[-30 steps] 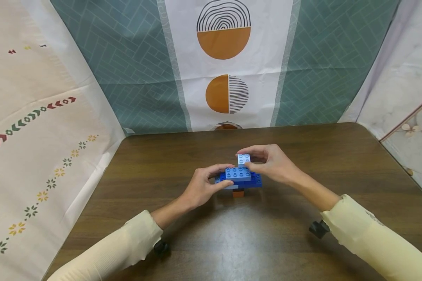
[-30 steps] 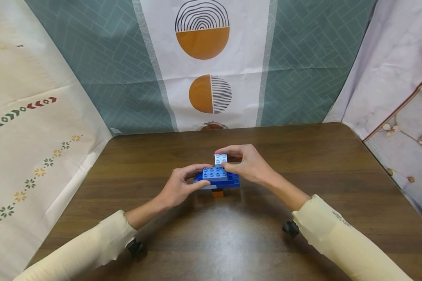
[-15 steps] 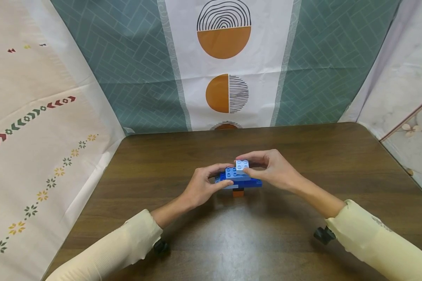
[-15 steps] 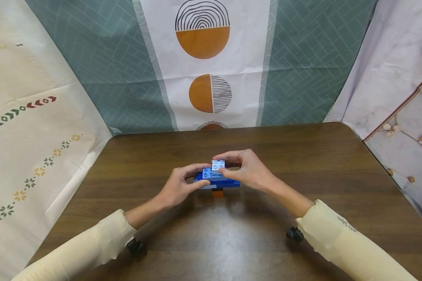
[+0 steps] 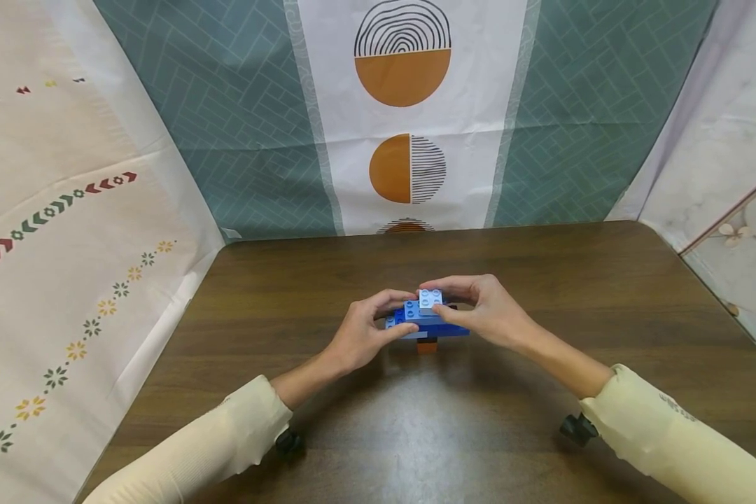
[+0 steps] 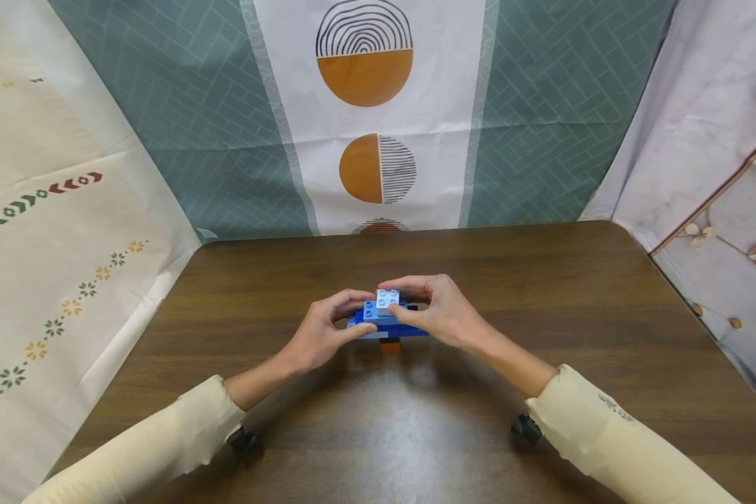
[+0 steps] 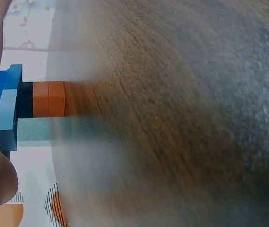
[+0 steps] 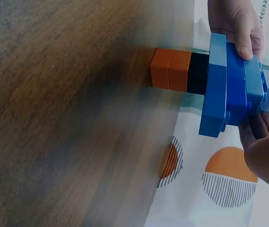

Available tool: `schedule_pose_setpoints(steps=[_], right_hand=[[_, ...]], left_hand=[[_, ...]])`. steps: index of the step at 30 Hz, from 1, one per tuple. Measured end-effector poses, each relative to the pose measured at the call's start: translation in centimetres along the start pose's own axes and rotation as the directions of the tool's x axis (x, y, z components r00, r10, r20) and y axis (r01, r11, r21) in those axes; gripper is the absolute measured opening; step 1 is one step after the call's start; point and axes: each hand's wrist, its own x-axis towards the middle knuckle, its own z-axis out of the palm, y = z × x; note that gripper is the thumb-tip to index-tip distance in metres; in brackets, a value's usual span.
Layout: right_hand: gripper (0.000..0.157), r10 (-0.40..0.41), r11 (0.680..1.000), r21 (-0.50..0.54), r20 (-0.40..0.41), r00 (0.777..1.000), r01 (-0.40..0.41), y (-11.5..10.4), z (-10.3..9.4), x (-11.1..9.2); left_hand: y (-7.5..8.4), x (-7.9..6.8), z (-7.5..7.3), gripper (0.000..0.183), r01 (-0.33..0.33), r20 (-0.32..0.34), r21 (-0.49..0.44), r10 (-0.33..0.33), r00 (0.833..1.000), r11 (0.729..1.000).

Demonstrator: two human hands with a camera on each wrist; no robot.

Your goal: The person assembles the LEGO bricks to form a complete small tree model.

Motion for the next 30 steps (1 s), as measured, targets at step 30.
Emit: schedule_pose_setpoints(steps=[30], right_hand=[[0.039,-0.028,0.999,0.026,0.011,1.000,0.028,1.02,0.70,-0.02]], left_hand=[[-0.09,-0.02,0.06,0.042,0.008,-0.008,-0.029,-0.009,1.000,1.000]])
